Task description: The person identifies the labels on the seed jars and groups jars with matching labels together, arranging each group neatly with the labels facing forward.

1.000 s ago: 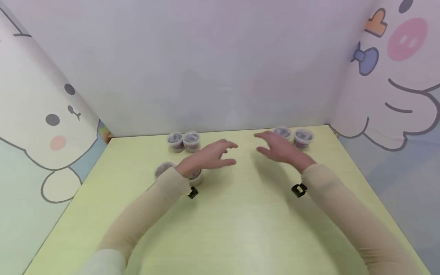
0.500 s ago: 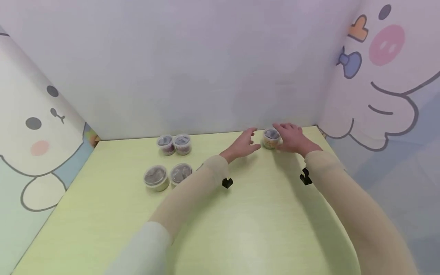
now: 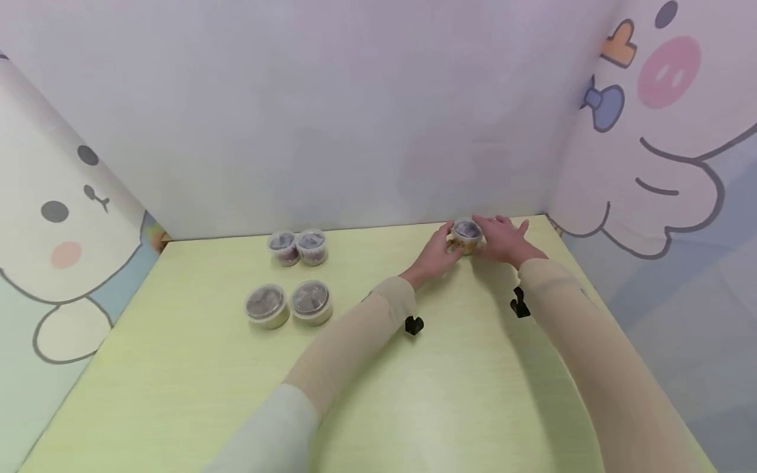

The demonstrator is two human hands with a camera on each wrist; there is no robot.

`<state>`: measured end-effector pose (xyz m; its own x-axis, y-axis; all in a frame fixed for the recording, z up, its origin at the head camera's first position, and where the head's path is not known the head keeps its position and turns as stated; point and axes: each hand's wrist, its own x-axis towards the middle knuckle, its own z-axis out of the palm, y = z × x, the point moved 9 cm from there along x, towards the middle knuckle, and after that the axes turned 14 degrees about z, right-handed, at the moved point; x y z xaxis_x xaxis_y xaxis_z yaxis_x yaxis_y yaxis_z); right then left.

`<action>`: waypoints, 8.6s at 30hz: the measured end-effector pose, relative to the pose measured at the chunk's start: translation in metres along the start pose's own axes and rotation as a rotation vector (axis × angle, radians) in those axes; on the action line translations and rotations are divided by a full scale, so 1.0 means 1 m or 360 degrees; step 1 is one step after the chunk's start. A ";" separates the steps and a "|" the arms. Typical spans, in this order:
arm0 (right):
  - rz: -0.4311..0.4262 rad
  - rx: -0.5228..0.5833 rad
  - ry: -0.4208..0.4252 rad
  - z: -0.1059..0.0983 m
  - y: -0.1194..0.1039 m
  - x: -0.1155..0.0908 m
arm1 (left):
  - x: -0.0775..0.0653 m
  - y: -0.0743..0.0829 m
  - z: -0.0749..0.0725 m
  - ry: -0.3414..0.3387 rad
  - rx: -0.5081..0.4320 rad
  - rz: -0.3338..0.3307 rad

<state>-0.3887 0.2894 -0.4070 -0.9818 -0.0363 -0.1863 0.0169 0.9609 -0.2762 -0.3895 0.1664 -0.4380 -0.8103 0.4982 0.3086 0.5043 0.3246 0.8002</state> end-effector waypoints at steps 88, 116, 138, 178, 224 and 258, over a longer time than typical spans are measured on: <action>-0.0249 0.2046 -0.0877 0.024 -0.210 -0.093 | -0.164 0.045 -0.216 0.0187 -0.0773 0.0134; -0.0351 0.1924 -0.0884 0.030 -0.214 -0.083 | -0.165 0.038 -0.226 0.0032 -0.0676 0.0010; -0.0564 0.1098 -0.0730 0.080 -0.212 -0.077 | -0.177 0.009 -0.208 -0.0652 0.0198 0.0303; -0.0770 0.0574 -0.0541 0.098 -0.237 -0.094 | -0.191 0.009 -0.193 -0.0780 0.0698 0.0446; -0.0728 0.0732 -0.0589 0.105 -0.227 -0.096 | -0.194 0.007 -0.191 -0.0839 0.0638 0.0458; -0.0153 0.1109 0.0204 -0.020 -0.065 -0.062 | -0.100 0.064 -0.087 -0.0853 0.0944 0.0297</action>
<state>-0.3323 0.2349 -0.3591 -0.9988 -0.0382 -0.0304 0.0041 0.5546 -0.8321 -0.3023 0.0675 -0.3723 -0.5204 0.8539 0.0020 0.8126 0.4945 0.3085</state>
